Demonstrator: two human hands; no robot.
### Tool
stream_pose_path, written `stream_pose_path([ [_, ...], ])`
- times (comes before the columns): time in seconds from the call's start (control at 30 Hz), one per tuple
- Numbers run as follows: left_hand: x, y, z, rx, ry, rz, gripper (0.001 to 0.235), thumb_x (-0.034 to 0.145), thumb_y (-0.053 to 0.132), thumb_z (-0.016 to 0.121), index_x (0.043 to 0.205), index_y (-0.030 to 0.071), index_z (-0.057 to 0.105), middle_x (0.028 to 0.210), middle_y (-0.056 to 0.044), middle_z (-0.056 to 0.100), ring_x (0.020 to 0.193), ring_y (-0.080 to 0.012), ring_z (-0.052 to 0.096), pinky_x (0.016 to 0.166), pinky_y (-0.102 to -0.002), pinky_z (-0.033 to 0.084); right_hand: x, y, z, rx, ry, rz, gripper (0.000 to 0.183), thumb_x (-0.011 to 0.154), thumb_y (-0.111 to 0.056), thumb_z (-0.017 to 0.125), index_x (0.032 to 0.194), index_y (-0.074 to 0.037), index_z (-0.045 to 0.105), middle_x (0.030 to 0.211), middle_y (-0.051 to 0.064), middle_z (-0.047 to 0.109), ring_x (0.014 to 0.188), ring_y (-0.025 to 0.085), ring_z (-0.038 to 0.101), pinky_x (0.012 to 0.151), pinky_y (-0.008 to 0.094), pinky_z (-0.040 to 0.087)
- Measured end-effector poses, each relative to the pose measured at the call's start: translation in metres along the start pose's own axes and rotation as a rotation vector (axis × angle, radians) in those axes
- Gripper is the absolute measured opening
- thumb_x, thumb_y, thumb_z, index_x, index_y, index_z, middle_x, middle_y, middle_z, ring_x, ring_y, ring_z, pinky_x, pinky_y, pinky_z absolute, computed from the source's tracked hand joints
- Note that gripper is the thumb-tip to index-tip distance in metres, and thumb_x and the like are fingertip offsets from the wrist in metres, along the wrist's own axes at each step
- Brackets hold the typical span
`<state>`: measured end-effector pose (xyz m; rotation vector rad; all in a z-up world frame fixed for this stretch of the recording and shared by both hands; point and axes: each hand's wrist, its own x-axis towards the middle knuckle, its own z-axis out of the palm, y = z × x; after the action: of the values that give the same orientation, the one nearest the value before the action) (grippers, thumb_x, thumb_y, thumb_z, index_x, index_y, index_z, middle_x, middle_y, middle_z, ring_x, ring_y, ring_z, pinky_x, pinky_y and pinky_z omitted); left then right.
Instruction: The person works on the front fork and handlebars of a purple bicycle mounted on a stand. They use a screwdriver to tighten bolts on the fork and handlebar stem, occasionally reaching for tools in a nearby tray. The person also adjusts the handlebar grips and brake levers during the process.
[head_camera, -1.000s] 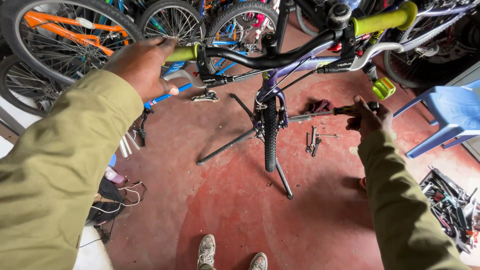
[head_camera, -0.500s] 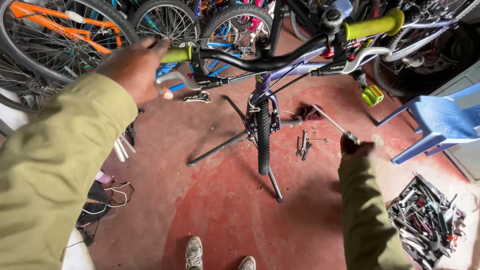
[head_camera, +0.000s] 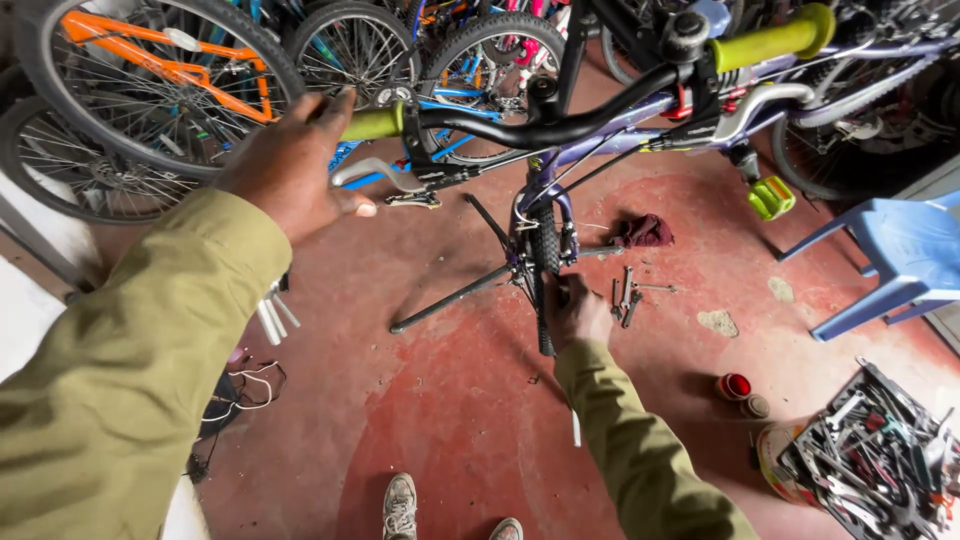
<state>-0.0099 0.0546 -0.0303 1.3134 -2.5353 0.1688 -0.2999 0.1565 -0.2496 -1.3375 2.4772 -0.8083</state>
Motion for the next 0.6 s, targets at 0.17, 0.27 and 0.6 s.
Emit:
stream_pose_path([
  [0.17, 0.002, 0.0, 0.005, 0.007, 0.024, -0.007, 0.105, 0.056, 0.04, 0.085, 0.141, 0.002, 0.035, 0.121, -0.017, 0.048, 0.09, -0.0463, 0.058, 0.07, -0.056, 0.048, -0.027, 0.028, 0.01, 0.054, -0.04, 0.023, 0.042, 0.084, -0.06, 0.042, 0.097, -0.026, 0.063, 0.09, 0.004, 0.071, 0.084, 0.039, 0.063, 0.07, 0.051, 0.047],
  [0.27, 0.005, 0.0, 0.006, -0.02, 0.047, 0.033, 0.104, 0.057, 0.038, 0.085, 0.141, 0.002, 0.035, 0.122, -0.019, 0.046, 0.095, -0.0446, 0.056, 0.077, -0.052, 0.046, -0.042, 0.048, 0.012, -0.032, -0.089, 0.023, 0.035, 0.083, -0.059, 0.044, 0.098, -0.032, 0.062, 0.087, 0.007, 0.07, 0.079, 0.04, 0.063, 0.064, 0.049, 0.047],
  [0.6, 0.007, 0.004, -0.004, 0.019, -0.009, -0.049, 0.1, 0.061, 0.035, 0.082, 0.142, 0.004, 0.032, 0.125, -0.017, 0.044, 0.096, -0.0476, 0.056, 0.072, -0.059, 0.047, -0.048, 0.068, 0.007, 0.008, -0.424, 0.35, 0.039, 0.073, -0.048, 0.057, 0.053, -0.015, 0.054, 0.049, 0.002, 0.042, 0.052, 0.009, 0.051, 0.049, 0.032, 0.044],
])
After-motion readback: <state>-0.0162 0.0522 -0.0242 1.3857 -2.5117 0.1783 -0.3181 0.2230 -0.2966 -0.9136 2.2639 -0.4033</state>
